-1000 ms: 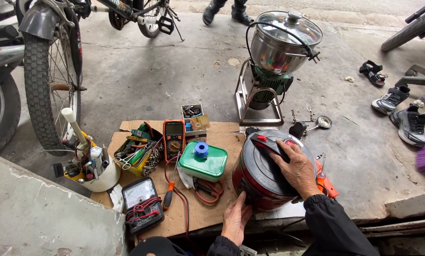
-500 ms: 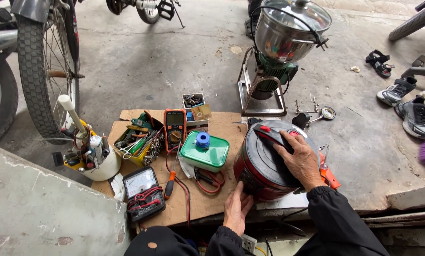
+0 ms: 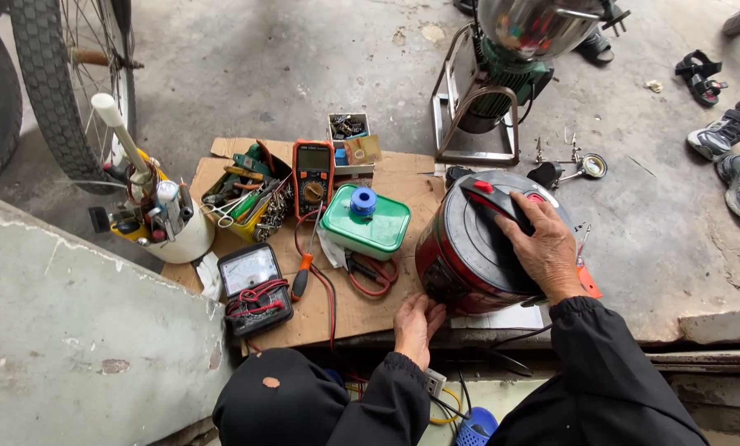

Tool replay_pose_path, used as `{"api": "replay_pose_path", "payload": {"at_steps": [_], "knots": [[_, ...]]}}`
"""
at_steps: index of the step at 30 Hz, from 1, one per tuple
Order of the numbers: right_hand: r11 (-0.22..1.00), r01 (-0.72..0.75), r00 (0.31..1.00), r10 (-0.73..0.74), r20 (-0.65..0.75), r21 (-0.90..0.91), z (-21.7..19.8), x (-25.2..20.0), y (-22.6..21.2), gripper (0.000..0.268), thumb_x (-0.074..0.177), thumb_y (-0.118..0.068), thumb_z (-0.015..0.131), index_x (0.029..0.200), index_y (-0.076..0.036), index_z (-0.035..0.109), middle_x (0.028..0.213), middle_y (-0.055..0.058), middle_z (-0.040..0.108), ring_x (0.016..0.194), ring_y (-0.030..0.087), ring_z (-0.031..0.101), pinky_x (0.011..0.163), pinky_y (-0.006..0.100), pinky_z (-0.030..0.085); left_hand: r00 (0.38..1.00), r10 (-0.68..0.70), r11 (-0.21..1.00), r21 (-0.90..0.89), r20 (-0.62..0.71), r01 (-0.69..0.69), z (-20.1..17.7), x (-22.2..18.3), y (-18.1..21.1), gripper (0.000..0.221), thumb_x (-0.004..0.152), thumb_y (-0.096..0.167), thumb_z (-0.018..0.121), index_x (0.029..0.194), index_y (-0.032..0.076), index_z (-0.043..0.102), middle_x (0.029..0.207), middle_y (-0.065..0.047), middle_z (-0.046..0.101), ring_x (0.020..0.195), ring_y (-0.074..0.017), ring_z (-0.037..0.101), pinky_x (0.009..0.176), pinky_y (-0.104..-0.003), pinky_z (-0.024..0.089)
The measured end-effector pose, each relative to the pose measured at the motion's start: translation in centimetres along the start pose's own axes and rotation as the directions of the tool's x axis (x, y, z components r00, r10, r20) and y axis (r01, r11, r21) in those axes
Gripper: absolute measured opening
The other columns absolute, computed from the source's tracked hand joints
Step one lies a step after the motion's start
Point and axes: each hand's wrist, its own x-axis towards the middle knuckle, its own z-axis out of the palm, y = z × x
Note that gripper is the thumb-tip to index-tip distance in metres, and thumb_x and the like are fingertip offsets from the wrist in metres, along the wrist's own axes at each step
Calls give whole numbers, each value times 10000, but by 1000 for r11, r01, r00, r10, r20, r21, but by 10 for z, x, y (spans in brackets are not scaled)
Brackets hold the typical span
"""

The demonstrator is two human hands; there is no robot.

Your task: Testing a repaired rice cooker by checking its components with a screwdriver, plugging it into a power source, and verifying the control panel functions.

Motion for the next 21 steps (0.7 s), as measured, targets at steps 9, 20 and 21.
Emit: {"api": "replay_pose_path", "payload": {"at_steps": [9,20,21], "knots": [[978,-170,979,153,135,123,-12,17,4,580,1028,-739,728,1441,-335,773,1336,86,751,1300,346,697,1125,479,541,998,24,978,207,51,-34,12,-27,16,677,1101,377,724,1617,-24,545,1545,-291,573,1307,-358,717,1147,-427,623],[944,-322,861,325,392,-77,-30,55,-91,780,1023,-807,546,692,-134,335,684,51,359,663,243,360,671,421,285,992,-109,985,125,-56,115,23,-67,22,685,1050,483,593,1649,156,537,1641,-138,616,1308,-358,759,1163,-422,606],[935,-341,838,347,422,-91,-31,57,-95,784,999,-791,597,662,-122,367,679,62,389,657,246,378,671,415,294,990,-132,983,121,-43,136,22,-72,21,713,1050,508,570,1685,193,495,1664,-144,616,1299,-349,756,1168,-431,607]]}}
